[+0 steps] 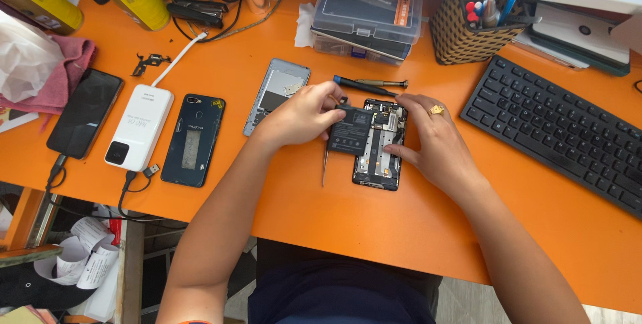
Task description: The person disassembles a smartphone on an orange workbench, using a screwdriver and tweezers to remove the back cover and internal components. They then pick up a smartwatch and a separate smartphone, using the smartphone's camera to take a picture of the smartwatch.
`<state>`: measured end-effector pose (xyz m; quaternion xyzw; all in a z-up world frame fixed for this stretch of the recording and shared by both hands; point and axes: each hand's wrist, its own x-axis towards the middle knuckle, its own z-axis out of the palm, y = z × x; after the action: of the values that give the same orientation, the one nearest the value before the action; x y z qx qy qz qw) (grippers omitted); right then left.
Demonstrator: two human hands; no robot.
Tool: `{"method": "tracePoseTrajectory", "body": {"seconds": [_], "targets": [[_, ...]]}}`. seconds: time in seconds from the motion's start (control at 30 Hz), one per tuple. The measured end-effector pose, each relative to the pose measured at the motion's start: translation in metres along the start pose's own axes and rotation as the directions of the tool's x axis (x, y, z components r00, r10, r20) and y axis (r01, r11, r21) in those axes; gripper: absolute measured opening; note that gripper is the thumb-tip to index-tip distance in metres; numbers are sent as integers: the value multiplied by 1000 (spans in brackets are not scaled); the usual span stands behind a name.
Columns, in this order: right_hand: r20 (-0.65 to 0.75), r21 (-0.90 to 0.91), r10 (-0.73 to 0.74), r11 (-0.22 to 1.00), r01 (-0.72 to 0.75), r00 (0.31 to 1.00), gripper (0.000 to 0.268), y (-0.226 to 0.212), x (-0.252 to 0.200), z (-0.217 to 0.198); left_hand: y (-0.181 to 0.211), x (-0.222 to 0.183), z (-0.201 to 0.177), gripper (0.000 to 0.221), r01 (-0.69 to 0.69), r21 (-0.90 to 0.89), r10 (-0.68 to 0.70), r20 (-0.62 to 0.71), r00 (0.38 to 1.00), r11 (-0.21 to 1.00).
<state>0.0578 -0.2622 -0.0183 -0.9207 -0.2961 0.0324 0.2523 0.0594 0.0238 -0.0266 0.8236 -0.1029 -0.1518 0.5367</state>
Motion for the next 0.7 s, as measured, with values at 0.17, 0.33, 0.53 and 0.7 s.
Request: {"method": "tracePoseTrajectory", "body": {"seconds": [0.17, 0.33, 0.53, 0.7], "targets": [[-18, -44, -27, 999, 27, 999, 70, 9, -6, 5, -4, -6, -8, 27, 48, 199, -44, -22, 999, 979], [0, -103, -23, 994, 23, 1000, 70, 5, -9, 5, -15, -2, -3, 26, 68, 238, -50, -81, 995, 969], [26, -138, -3, 990, 7, 1000, 71, 5, -9, 7, 17, -22, 2, 46, 27, 502, 61, -158, 986, 865], [22, -157, -6, 988, 9, 1000, 69, 1, -6, 3, 53, -58, 18, 57, 108, 666, -53, -102, 993, 738]]}}
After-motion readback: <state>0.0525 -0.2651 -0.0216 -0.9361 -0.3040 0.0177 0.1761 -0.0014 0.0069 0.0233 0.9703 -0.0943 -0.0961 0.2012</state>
